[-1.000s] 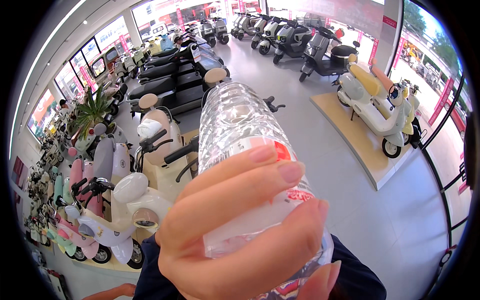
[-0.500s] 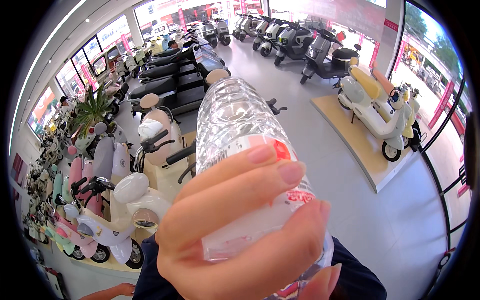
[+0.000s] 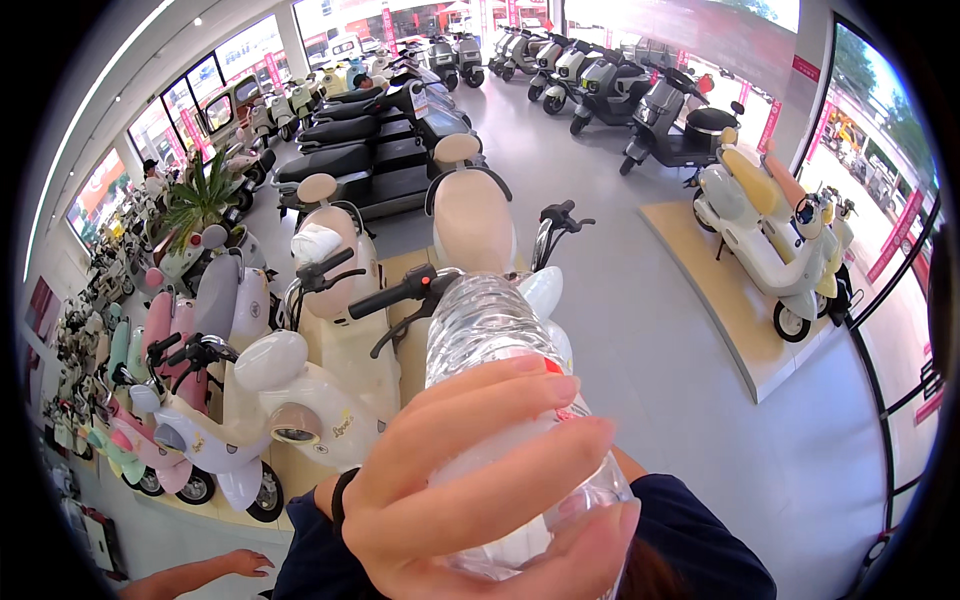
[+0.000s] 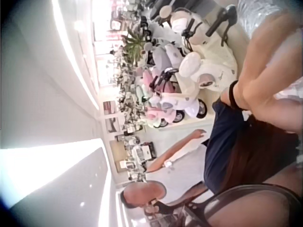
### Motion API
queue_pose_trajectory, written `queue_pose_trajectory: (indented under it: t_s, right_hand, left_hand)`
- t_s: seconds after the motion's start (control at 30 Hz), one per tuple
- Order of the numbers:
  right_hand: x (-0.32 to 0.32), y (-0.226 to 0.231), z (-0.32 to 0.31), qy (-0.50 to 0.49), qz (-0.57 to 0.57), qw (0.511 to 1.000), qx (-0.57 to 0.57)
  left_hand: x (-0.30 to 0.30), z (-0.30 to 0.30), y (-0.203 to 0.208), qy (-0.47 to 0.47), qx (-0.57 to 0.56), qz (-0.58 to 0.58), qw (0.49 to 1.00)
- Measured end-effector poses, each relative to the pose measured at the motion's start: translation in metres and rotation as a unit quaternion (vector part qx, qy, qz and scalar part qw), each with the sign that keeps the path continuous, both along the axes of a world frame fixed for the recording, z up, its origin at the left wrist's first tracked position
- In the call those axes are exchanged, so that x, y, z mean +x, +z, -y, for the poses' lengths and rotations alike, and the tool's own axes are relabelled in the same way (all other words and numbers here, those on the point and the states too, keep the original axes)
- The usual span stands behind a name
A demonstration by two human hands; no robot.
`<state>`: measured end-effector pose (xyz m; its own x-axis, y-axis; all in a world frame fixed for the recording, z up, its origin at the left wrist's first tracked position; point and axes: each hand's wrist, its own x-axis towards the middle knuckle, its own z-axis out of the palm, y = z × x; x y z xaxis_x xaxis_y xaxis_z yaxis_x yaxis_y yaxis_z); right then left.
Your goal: The person cleans several scooters in a showroom by wiping the front fairings, handlebars, and seats with a blue cloth.
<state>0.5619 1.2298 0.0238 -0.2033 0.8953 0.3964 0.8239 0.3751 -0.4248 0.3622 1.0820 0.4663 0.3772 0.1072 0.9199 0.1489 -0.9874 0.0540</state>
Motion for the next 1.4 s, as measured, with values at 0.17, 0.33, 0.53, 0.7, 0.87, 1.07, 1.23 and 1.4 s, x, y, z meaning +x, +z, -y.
queue_pose_trajectory:
  t_s: [0.17,0.33,0.53,0.7,0.87,1.07,1.23,1.4]
  right_hand:
    - [0.005,0.003,-0.002,-0.010,-0.003,1.000,0.001]
    - [0.002,0.005,-0.006,0.008,0.004,1.000,-0.018]
    - [0.008,0.005,-0.007,0.013,0.006,0.999,-0.031]
    - [0.004,0.013,-0.005,0.020,0.007,0.999,-0.034]
    - [0.008,0.011,-0.006,0.032,0.011,0.999,-0.027]
    - [0.010,0.018,-0.004,0.045,0.003,0.998,-0.048]
    - [0.008,0.019,-0.006,0.049,0.000,0.997,-0.051]
    - [0.013,0.018,-0.013,0.052,0.009,0.997,-0.059]
  left_hand:
    - [-0.008,0.001,-0.011,0.014,-0.072,-0.029,0.997]
    - [-0.027,0.004,-0.034,0.059,-0.181,0.027,0.981]
    - [-0.081,0.006,-0.100,0.207,-0.298,0.086,0.928]
    - [-0.144,0.037,-0.155,0.404,-0.339,0.117,0.842]
    - [-0.215,0.078,-0.213,0.607,-0.308,0.120,0.723]
    - [-0.254,0.120,-0.233,0.713,-0.261,0.142,0.635]
    - [-0.256,0.134,-0.238,0.571,-0.358,0.374,0.637]
    - [-0.262,0.137,-0.235,0.705,-0.337,0.228,0.581]
